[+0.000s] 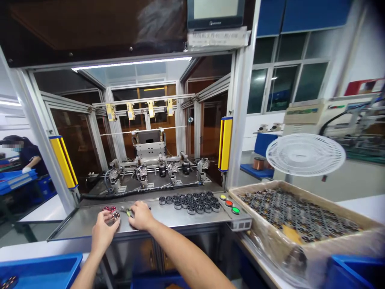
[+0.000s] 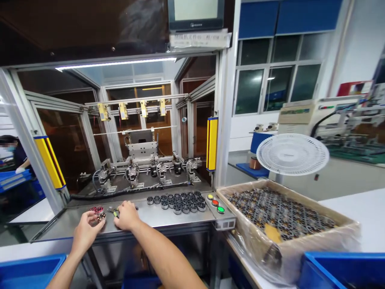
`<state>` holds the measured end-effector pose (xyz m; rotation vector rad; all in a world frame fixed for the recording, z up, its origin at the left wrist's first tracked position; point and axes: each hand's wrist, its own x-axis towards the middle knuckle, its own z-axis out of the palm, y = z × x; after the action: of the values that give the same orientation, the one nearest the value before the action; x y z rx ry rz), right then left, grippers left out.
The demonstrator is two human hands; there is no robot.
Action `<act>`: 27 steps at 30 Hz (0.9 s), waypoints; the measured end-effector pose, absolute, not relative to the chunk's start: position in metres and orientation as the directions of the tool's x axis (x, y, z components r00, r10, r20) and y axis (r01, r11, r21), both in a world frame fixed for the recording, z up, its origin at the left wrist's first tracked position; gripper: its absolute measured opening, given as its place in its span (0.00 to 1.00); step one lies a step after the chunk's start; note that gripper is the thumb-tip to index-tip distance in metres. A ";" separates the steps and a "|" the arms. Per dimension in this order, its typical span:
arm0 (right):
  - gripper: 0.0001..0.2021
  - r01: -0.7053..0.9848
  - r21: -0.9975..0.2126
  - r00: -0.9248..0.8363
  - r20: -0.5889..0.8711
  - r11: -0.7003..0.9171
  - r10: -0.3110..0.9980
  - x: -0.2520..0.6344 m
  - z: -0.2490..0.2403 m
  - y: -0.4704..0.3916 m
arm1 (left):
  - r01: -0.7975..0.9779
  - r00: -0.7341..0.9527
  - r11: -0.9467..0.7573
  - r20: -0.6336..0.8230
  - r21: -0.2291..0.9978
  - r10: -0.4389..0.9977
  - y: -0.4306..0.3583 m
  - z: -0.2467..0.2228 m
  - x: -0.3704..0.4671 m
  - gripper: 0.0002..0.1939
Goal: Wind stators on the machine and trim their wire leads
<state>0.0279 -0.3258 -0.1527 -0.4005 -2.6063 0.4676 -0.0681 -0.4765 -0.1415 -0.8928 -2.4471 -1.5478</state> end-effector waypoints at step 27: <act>0.19 -0.104 -0.745 -0.990 0.144 -0.658 -0.006 0.238 -0.145 -0.446 | 0.478 -0.758 -0.179 0.507 0.860 0.409 -0.611 -0.132 0.143 0.25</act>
<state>0.2382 -0.4461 -0.1450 0.2067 -1.2735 2.8049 0.1432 -0.6112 -0.1319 -1.0719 -1.9795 -2.1187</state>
